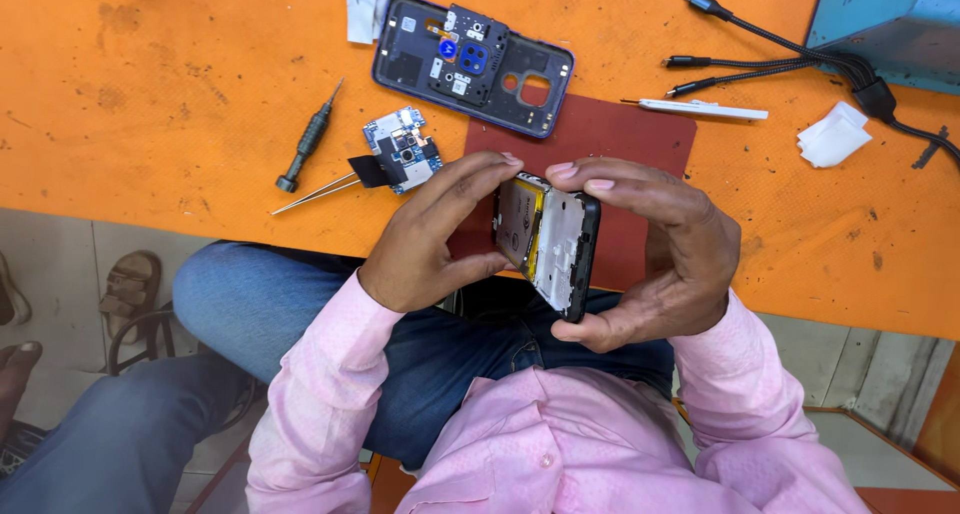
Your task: The person removes internal components from a mobile phone chassis and then uses a flat tool and tweezers to pry the battery out of the frame.
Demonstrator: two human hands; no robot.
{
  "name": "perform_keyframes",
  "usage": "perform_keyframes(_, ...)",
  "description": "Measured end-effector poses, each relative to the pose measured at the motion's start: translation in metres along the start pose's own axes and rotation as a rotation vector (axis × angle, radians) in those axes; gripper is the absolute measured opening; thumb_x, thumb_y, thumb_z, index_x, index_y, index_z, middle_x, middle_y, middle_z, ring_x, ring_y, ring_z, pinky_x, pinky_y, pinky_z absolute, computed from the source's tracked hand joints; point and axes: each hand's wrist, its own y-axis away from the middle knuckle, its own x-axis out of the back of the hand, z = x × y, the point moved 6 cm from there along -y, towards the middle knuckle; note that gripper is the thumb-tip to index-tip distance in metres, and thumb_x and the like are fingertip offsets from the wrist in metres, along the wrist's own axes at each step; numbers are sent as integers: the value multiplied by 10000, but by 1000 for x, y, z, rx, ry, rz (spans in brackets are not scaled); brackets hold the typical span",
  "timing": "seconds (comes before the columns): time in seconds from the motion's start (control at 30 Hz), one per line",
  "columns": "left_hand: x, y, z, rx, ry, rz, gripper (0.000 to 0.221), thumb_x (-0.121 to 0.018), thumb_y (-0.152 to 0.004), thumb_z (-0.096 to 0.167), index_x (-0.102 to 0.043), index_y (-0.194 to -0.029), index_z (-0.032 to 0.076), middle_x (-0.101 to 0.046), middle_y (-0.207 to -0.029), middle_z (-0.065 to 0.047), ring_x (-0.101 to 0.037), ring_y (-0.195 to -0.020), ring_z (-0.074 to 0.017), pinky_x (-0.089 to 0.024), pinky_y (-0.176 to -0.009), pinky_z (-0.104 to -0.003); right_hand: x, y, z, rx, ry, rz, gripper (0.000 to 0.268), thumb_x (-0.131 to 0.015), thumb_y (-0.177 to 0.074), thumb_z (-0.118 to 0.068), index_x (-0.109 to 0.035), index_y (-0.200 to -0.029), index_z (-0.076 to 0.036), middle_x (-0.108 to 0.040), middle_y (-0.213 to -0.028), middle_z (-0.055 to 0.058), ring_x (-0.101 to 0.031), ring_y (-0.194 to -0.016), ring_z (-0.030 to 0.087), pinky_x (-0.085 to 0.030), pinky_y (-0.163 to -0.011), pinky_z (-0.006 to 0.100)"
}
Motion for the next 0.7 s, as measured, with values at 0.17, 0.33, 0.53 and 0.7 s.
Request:
perform_keyframes(0.17, 2, 2, 0, 11, 13, -2, 904, -912, -737, 93, -449, -1513, 92, -505, -1532, -129, -519, -1446, -320, -459, -1194, -394, -5, -3, -5, 5, 27, -15, 897, -978, -682, -285, -465, -1374, -34, -639, -1317, 219, -660, -1242, 324, -552, -1096, 442)
perform_keyframes(0.33, 2, 2, 1, 3, 10, -7, 919, -908, -720, 78, -441, -1512, 96, -494, -1542, -136, -504, -1451, -331, -450, -1197, -405, -6, -2, -9, 5, 62, 5, 889, -973, -654, -305, -483, -1344, -35, -648, -1285, 217, -666, -1263, 335, -526, -1106, 466)
perform_keyframes(0.53, 3, 4, 4, -43, -21, 17, 892, -913, -741, 121, -452, -1505, 86, -517, -1507, -140, -524, -1431, -333, -458, -1194, -406, 0, 1, -5, 13, -3, -35, 902, -995, -634, -288, -506, -1340, -14, -651, -1281, 228, -659, -1235, 330, -544, -1097, 466)
perform_keyframes(0.7, 17, 10, 6, -30, -34, 62, 812, -915, -694, 141, -566, -1423, 59, -567, -1402, -141, -588, -1328, -303, -506, -1131, -373, 25, 13, 10, -96, -114, 16, 887, -1005, -595, -310, -557, -1308, -29, -664, -1273, 198, -667, -1242, 309, -550, -1096, 453)
